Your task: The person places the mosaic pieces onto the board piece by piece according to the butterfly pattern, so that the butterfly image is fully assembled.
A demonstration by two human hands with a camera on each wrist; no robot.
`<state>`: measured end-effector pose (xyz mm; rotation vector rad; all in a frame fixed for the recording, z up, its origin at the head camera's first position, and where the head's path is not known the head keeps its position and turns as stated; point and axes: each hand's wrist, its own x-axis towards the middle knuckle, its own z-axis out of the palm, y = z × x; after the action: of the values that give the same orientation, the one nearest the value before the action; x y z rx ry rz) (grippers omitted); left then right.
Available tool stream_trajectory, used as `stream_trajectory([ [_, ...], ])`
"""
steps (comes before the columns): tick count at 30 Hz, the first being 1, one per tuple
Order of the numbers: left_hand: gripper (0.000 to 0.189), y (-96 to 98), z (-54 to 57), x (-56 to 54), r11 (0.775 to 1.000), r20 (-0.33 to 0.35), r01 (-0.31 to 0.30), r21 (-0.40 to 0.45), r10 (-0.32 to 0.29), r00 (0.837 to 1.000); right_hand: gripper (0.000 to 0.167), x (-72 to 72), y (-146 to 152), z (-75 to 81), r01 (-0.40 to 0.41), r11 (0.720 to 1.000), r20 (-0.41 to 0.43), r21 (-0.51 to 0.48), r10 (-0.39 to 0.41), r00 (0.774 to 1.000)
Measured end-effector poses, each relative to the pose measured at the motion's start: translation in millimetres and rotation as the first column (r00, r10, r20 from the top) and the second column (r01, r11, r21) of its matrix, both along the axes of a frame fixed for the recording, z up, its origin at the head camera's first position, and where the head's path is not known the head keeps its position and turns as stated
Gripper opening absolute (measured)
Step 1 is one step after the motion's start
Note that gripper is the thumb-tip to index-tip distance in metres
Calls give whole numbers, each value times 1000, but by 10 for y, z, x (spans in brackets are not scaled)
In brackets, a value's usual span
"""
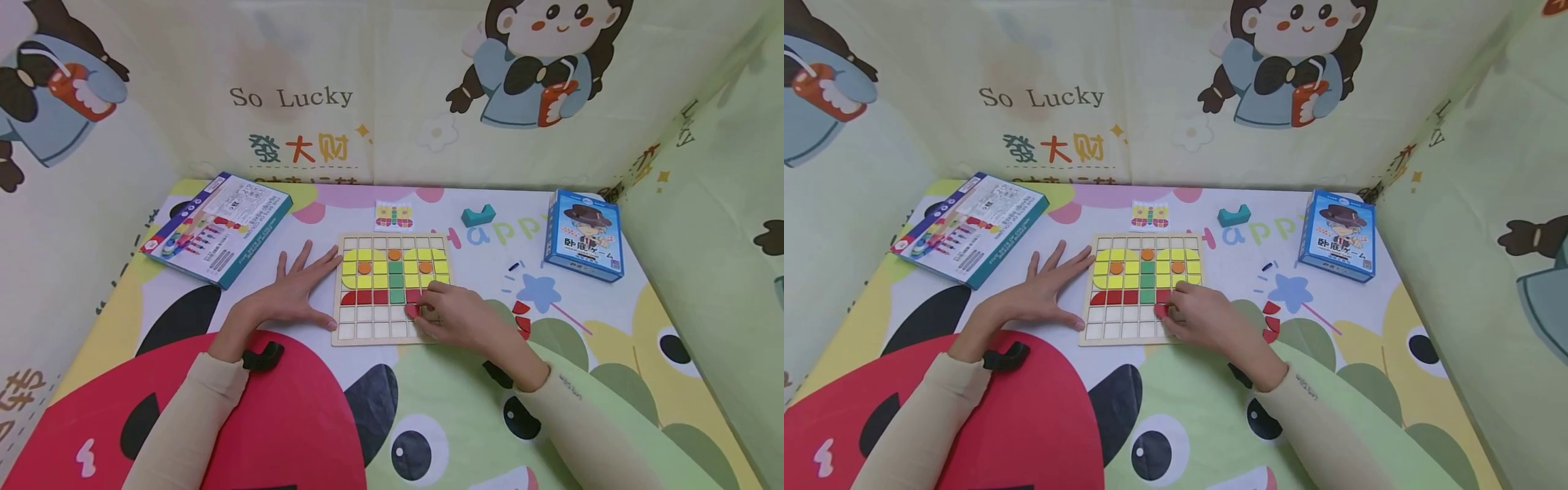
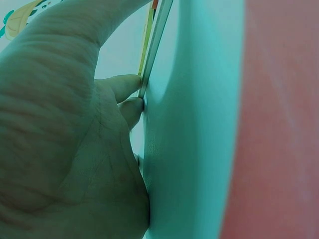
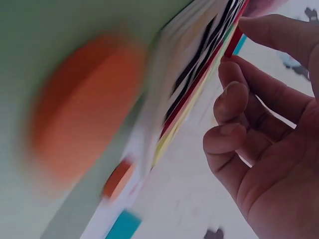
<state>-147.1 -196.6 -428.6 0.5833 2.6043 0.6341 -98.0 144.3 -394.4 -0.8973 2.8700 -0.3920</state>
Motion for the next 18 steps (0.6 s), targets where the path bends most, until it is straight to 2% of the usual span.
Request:
stream_trajectory([
  [4,131,1,2,-8,1000,0,2,-4,-2,1000,24,-35,-255,-1,-55,998,-23,-16,55,998],
  [11,130,-2,4,-6,1000,2,7,-13,-7,1000,27,-82,-685,4,-90,996,23,16,89,996],
  [18,129,-8,-25,-13,1000,-11,10,-9,-10,1000,26,-114,-925,-8,-153,987,-1,38,153,988],
])
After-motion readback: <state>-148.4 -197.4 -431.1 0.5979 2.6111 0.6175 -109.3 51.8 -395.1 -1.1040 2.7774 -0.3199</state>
